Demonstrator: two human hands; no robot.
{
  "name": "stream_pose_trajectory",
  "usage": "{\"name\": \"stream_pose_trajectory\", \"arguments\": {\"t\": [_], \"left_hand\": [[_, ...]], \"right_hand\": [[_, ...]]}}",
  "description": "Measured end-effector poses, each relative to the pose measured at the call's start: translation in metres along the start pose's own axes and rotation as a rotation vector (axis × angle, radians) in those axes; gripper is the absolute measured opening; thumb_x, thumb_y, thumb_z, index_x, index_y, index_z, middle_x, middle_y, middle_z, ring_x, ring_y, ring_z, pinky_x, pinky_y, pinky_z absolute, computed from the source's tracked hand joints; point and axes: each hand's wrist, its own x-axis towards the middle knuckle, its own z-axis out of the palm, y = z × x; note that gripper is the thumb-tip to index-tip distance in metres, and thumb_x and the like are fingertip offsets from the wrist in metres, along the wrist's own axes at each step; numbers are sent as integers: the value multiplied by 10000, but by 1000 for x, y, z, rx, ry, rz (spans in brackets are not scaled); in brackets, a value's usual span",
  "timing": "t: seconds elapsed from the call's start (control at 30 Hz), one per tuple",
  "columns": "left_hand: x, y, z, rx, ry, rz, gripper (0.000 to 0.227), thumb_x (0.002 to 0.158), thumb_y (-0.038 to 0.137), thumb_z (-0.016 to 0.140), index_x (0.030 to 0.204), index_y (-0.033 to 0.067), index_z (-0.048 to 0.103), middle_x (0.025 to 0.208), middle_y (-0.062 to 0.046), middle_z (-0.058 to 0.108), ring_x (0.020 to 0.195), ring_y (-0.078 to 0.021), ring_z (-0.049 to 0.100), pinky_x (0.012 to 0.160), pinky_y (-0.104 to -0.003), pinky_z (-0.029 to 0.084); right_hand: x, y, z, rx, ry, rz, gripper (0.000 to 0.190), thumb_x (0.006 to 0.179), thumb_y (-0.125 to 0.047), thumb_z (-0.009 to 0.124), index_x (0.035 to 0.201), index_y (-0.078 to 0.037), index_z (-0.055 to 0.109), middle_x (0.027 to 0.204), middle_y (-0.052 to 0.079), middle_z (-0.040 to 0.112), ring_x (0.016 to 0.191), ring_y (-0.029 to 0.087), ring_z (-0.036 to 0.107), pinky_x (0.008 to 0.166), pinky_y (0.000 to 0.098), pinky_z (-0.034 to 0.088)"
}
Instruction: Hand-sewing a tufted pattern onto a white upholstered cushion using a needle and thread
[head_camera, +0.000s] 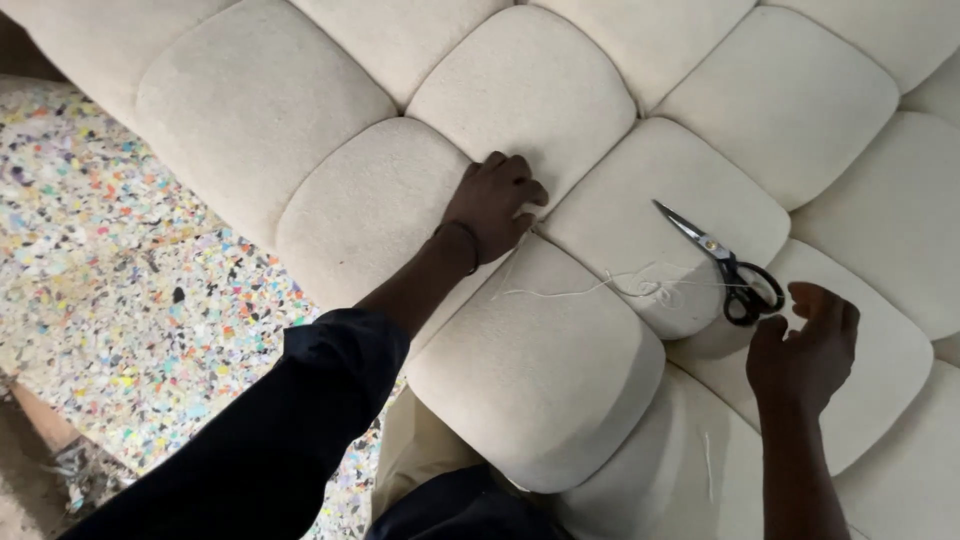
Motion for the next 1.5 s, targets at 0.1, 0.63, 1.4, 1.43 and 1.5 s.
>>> {"name": "stream_pose_trajectory", "arguments": {"t": [0.1, 0.63, 1.4, 1.43, 1.5], "left_hand": [[9, 1, 1, -54, 32, -79, 117, 929, 228, 785, 1045, 235, 804, 1197, -6, 667, 1162, -298, 606, 965, -479, 523], [4, 16, -4, 56, 38, -152, 93, 1027, 282, 810, 1077, 213, 773, 1164, -21, 650, 1212, -283, 670, 1084, -515, 584], [-2, -6, 16, -140, 215, -63, 122, 929, 127, 700, 938, 198, 798, 1038, -6, 771, 1008, -328, 644, 848, -473, 535], [-4, -4, 19, -121, 226, -105, 135, 928, 118, 699, 958, 195, 806, 1033, 3, 776, 1055, -327, 626, 896, -475, 529], [-13, 2, 19, -95, 226, -149, 151, 928, 109, 699, 979, 193, 813, 1027, 11, 781, 1101, -325, 607, 944, -477, 523]], "right_hand": [[-17, 9, -16, 27, 76, 150, 530, 893, 118, 700, 1416, 31, 715, 1256, 225, 675, 1140, 382, 650, 620, 460, 566], [126, -68, 40, -61, -490, -60, 406, 1029, -445, 858, 1301, -143, 847, 1169, 173, 825, 1118, 453, 804, 929, 606, 655], [65, 6, 4, -350, 33, -41, 63, 1181, -249, 863, 1176, -205, 818, 1099, 102, 831, 892, 405, 792, 622, 588, 588], [58, -5, 9, -286, -14, 1, 67, 1159, -198, 852, 1224, -190, 845, 1214, 95, 809, 874, 380, 797, 645, 575, 590], [42, -20, 19, -213, -68, 51, 143, 1136, -147, 843, 1273, -174, 872, 1330, 89, 786, 857, 355, 800, 668, 563, 593]]}}
